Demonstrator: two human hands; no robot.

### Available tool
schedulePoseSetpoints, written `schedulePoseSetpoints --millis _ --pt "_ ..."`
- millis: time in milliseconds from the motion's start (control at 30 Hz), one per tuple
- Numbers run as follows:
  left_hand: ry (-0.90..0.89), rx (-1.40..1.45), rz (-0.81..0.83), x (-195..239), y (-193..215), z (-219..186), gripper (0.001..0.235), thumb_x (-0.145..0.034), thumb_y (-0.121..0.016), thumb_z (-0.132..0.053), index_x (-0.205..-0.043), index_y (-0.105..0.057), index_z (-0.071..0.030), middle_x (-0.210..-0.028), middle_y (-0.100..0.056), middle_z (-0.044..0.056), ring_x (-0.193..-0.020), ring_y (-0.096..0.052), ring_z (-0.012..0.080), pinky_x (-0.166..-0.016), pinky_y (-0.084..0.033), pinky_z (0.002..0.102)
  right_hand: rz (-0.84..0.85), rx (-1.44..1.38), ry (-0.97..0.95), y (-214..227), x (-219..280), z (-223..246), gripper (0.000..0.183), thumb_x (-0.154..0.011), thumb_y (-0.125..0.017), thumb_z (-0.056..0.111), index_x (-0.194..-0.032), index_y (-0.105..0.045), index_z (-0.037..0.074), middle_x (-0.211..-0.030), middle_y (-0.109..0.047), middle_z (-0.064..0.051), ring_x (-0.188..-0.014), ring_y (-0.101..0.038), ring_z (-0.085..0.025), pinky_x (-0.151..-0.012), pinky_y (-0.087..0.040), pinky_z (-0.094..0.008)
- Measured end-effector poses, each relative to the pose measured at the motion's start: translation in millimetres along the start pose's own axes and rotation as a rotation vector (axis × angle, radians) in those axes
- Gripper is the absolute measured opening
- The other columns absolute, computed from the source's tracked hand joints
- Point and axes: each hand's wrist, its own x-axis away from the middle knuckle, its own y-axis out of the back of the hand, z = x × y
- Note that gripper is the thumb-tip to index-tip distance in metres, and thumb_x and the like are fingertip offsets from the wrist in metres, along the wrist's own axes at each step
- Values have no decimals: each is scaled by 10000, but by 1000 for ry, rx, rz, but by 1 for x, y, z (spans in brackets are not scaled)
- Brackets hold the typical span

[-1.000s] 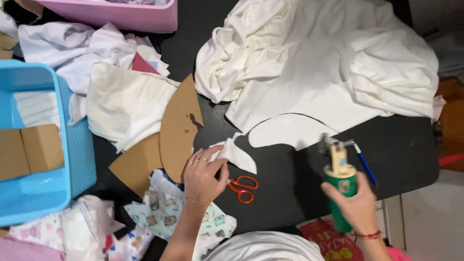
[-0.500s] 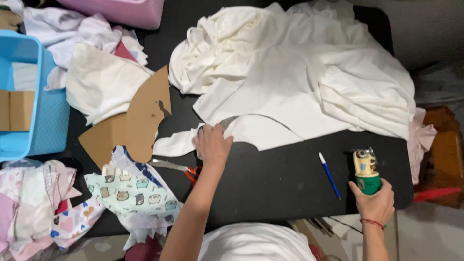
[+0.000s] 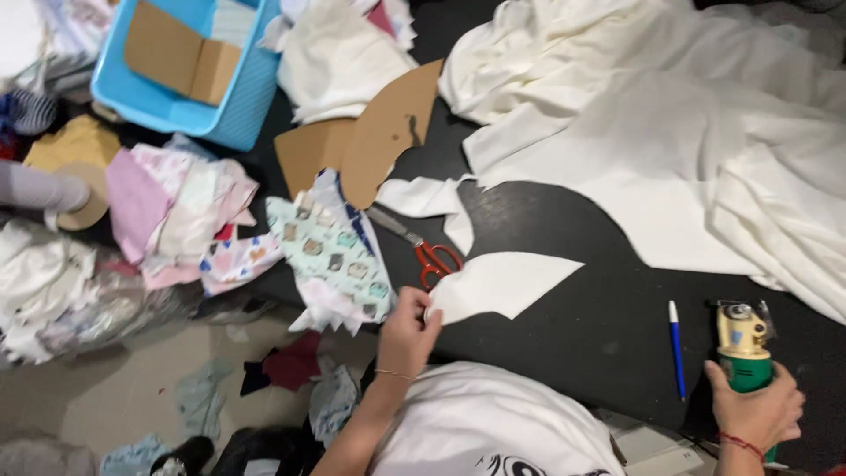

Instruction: Tracing a template onto fabric and cutting it out using a rotary cutter and scissors

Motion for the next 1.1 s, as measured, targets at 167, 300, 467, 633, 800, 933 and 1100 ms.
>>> schedulePoseSetpoints --millis 167,300,467,633,800,933,1100 --pt "-224 -275 -345 -14 69 15 155 -823 -499 -241 -898 -547 -114 -842 -578 25 -792 -533 198 -677 -417 326 -292 -214 276 17 -13 40 515 -856 -709 264 -1195 -565 -97 -1050 -520 -298 -973 -436 -456 -696 -345 -558" --pt "-206 -751 -480 -80 129 19 280 -940 -346 -249 -1080 -536 -98 -932 -573 86 -769 -562 202 -696 -473 322 -226 -436 470 64 -16 109 480 -815 -700 109 -1196 -529 -129 -1081 -513 -285 -1017 -445 -429 -865 -328 -483" --pt "302 -474 -460 -127 170 35 444 -769 -619 -423 -1018 -424 -111 -1040 -511 137 -933 -515 344 -680 -404 496 -15 -700 670 103 -1 174 411 -804 -635 45 -1161 -485 -94 -1128 -484 -226 -1057 -425 -332 -856 -363 -394" --pt "290 -157 -419 -114 167 33 383 -708 -594 -361 -1006 -480 -150 -810 -641 -14 -809 -589 228 -702 -409 383 201 -855 554 111 23 202 389 -779 -604 38 -1146 -487 -14 -1102 -465 -162 -1016 -470 -236 -826 -418 -332" --pt "230 153 -588 -113 154 40 372 -673 -657 -260 -985 -503 -129 -863 -642 5 -760 -604 161 -702 -457 312 429 -1036 454 115 38 227 375 -769 -565 65 -1124 -453 16 -1115 -491 -112 -1013 -516 -181 -828 -421 -265" --pt "242 32 -609 -130 147 85 482 -609 -737 -346 -982 -479 -187 -769 -611 -72 -808 -587 149 -750 -440 310 511 -1082 457 123 45 247 378 -746 -610 27 -1103 -493 -18 -1085 -497 -167 -998 -535 -319 -819 -437 -420" --pt "50 430 -573 -93 149 43 382 -703 -704 -177 -976 -491 -18 -705 -592 16 -661 -537 102 -622 -430 223 579 -1090 462 126 43 253 356 -750 -606 41 -1091 -511 10 -1072 -539 -135 -978 -560 -277 -815 -446 -380"
